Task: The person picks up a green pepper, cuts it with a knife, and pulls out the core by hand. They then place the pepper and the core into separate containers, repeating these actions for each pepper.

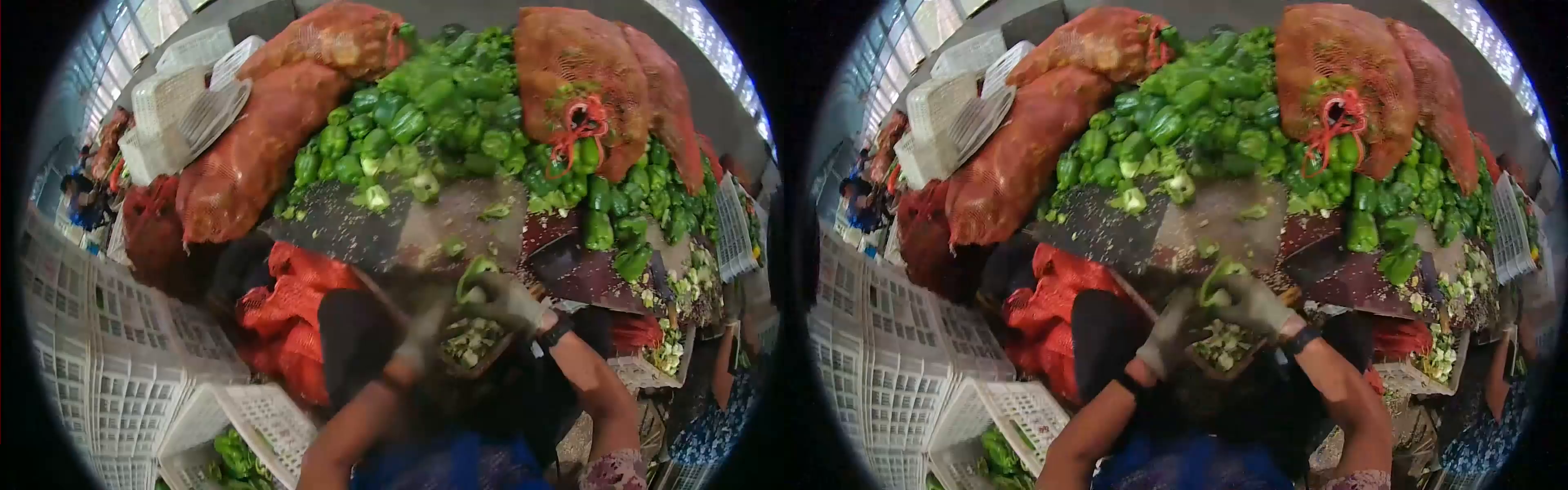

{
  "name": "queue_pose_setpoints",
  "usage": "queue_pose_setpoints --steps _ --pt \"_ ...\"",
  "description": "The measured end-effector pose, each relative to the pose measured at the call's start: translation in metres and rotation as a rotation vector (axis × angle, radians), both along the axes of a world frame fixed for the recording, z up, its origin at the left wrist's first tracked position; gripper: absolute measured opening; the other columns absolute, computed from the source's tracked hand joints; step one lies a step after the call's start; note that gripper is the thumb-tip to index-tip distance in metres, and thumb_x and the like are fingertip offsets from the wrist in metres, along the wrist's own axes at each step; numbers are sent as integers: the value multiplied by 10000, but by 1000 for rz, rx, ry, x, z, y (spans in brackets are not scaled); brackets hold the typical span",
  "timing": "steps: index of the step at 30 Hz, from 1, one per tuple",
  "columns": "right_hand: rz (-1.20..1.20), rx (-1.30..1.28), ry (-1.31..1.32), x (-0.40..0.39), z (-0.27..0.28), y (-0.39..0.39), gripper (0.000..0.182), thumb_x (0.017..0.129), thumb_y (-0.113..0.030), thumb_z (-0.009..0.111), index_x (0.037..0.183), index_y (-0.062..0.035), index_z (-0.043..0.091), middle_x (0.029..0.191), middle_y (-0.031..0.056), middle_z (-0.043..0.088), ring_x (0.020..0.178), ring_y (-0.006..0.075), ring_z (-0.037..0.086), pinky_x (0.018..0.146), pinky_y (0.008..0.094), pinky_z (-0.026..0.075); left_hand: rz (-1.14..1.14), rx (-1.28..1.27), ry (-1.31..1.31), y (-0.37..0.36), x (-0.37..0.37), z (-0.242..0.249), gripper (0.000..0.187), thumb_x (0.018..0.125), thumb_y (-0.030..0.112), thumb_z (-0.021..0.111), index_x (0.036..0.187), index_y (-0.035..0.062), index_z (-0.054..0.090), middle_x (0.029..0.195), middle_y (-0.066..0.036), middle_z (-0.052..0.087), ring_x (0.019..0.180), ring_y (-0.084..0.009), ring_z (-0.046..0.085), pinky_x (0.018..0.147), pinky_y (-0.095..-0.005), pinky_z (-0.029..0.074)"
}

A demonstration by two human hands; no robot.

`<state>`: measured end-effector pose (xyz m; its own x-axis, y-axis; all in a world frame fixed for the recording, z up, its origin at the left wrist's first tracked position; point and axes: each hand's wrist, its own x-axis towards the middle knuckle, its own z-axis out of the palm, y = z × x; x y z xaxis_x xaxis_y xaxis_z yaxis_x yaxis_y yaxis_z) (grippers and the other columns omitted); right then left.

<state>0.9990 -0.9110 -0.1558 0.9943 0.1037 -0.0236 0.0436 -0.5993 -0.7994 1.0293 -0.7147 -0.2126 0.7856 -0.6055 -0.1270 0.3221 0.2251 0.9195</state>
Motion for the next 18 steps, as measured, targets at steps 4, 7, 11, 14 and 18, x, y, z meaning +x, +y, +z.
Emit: queue_pose_setpoints --steps 4,7,11,14,18 --pt "142 220 136 -13 10 49 452 797 -294 703 1165 -53 597 1057 177 643 995 302 637 874 390 496 -125 -169 37 12 5 10 333 1018 205 417 1308 48 465 1181 -64 576 1061 -155 572 931 -303 480" --pt "123 119 36 -16 4 63 349 818 -246 708 1082 -39 613 896 127 653 826 284 640 746 368 512 -104 -287 340 17 2 8 334 1031 254 396 1273 52 506 1148 -67 595 1056 -148 585 927 -301 487" --pt "130 -277 -210 -20 -8 73 255 833 -232 667 1018 -68 607 892 139 633 794 347 623 691 412 507 -48 -418 606 17 11 -12 354 1027 310 411 1224 55 556 1113 -73 623 1030 -159 607 911 -301 499" --pt "0 -470 -189 -20 -4 73 241 828 -216 652 1026 -89 601 971 146 620 826 361 622 715 445 505 -35 -557 615 21 17 -23 356 1021 320 423 1203 52 571 1083 -87 643 986 -189 632 872 -314 520" --pt "-164 -543 -148 -21 -21 36 253 830 -180 637 1063 -90 598 1070 159 595 868 369 622 751 464 508 131 -559 581 34 15 26 355 1019 317 427 1190 43 574 1054 -98 659 930 -235 655 818 -351 546"
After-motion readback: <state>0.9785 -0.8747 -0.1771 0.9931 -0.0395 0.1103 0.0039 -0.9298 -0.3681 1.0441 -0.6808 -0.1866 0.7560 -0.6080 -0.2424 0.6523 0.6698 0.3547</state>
